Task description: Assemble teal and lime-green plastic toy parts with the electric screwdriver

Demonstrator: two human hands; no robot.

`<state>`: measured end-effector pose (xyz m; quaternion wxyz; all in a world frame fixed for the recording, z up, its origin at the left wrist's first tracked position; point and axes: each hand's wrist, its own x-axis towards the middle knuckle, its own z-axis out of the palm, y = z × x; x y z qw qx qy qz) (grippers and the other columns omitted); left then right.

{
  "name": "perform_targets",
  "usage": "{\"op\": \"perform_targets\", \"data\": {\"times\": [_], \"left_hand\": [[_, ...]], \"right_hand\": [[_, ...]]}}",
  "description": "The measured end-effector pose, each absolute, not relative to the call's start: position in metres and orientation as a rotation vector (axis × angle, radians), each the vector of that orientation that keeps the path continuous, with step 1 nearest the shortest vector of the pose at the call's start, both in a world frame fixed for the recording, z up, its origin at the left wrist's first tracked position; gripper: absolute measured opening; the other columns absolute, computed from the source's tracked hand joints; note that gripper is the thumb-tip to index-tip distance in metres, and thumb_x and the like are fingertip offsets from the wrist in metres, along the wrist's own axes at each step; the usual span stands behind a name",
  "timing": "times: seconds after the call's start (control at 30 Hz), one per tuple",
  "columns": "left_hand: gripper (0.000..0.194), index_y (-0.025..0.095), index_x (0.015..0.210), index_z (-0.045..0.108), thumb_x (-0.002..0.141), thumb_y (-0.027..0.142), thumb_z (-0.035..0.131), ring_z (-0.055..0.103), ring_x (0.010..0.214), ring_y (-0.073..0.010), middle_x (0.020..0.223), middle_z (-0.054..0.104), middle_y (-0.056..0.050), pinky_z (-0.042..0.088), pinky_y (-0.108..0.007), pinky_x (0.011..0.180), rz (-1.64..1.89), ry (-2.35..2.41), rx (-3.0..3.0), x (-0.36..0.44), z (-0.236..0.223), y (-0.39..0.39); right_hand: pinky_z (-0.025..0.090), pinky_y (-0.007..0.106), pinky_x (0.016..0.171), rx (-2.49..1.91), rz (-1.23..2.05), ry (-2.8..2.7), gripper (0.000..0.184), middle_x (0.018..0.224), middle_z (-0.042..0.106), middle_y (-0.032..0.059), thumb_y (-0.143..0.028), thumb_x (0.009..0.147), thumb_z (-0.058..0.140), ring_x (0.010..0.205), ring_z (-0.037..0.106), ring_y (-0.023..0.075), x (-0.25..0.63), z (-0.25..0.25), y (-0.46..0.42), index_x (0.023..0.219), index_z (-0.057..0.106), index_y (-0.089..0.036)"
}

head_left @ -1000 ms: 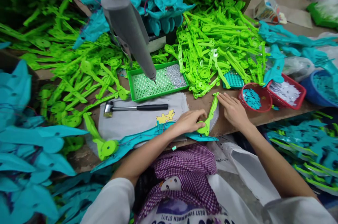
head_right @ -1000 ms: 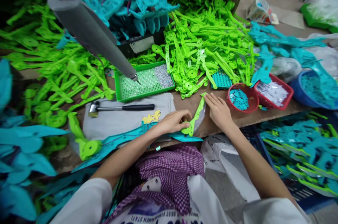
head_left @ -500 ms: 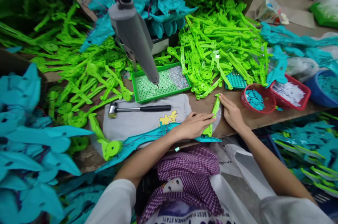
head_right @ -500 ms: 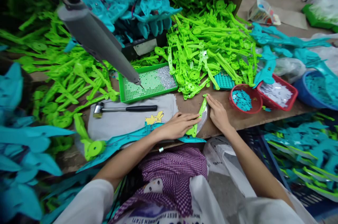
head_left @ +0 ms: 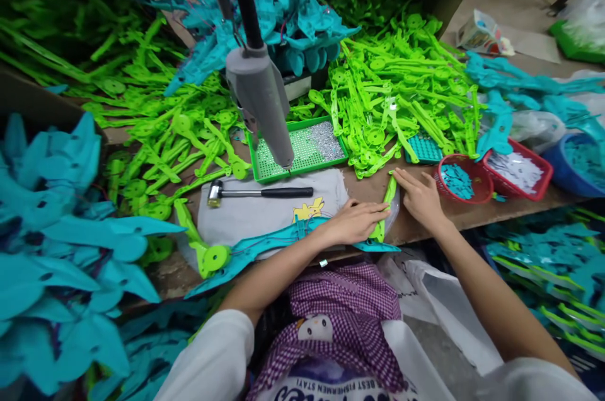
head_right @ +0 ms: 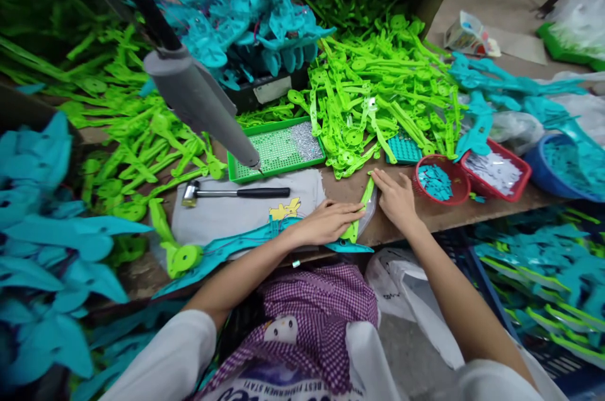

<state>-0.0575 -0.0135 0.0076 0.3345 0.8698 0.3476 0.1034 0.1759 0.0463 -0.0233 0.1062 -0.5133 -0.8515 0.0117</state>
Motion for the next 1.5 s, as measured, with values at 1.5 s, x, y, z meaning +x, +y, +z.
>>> {"op": "perform_targets", "data": {"times": [1.5], "left_hand": [[0.049,0.031,0.139,0.043,0.092,0.022,0.031,0.044,0.13,-0.0213,0.152,0.034,0.002,0.028,-0.044,0.106,0.217,0.951,2.336,-0.052,0.012,-0.017]], "right_hand": [[0.043,0.042,0.106,-1.408,0.174,-2.277,0.058,0.141,0.05,0.0095,-0.007,0.08,0.036,0.127,0.051,0.0231,0.176,-0.049,0.046,0.136,0.049,-0.016]]}}
